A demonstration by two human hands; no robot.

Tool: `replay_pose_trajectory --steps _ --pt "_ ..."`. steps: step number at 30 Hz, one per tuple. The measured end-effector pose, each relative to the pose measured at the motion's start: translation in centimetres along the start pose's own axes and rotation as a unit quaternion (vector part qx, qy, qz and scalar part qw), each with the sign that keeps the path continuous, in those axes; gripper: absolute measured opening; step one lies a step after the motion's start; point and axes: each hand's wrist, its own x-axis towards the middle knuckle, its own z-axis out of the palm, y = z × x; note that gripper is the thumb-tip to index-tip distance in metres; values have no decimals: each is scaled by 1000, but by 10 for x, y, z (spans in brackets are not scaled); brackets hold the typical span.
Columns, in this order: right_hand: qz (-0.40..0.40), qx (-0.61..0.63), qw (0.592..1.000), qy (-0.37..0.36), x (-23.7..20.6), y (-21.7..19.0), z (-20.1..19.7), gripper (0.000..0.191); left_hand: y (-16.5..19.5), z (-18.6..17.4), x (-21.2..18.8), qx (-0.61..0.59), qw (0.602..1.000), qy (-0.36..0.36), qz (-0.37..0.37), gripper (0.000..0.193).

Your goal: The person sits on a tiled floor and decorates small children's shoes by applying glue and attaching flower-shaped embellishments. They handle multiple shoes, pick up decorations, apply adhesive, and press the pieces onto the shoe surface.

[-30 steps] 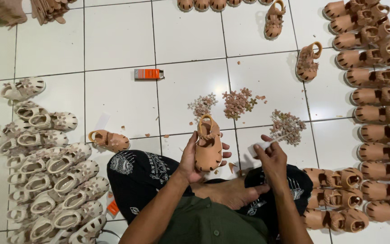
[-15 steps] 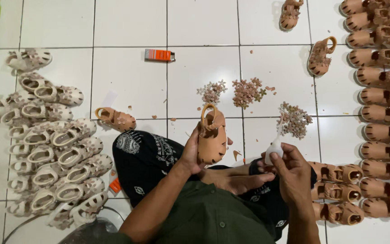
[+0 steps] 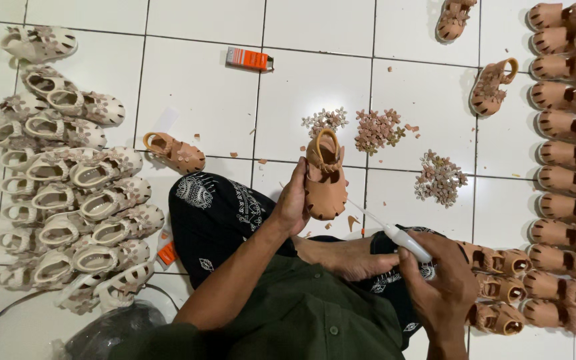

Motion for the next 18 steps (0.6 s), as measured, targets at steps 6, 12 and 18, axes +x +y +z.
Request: replay_pose_trajectory --steps 6,12,18 --pt "-41 -104 994 -12 2 -10 5 29 -12 -11 8 -35 998 59 13 64" --pt "-74 -124 989 -30 5 -6 10 29 -15 -14 5 -40 998 45 7 67" --pt "-55 -115 991 -33 3 -7 13 28 -13 -11 5 -44 998 38 15 68"
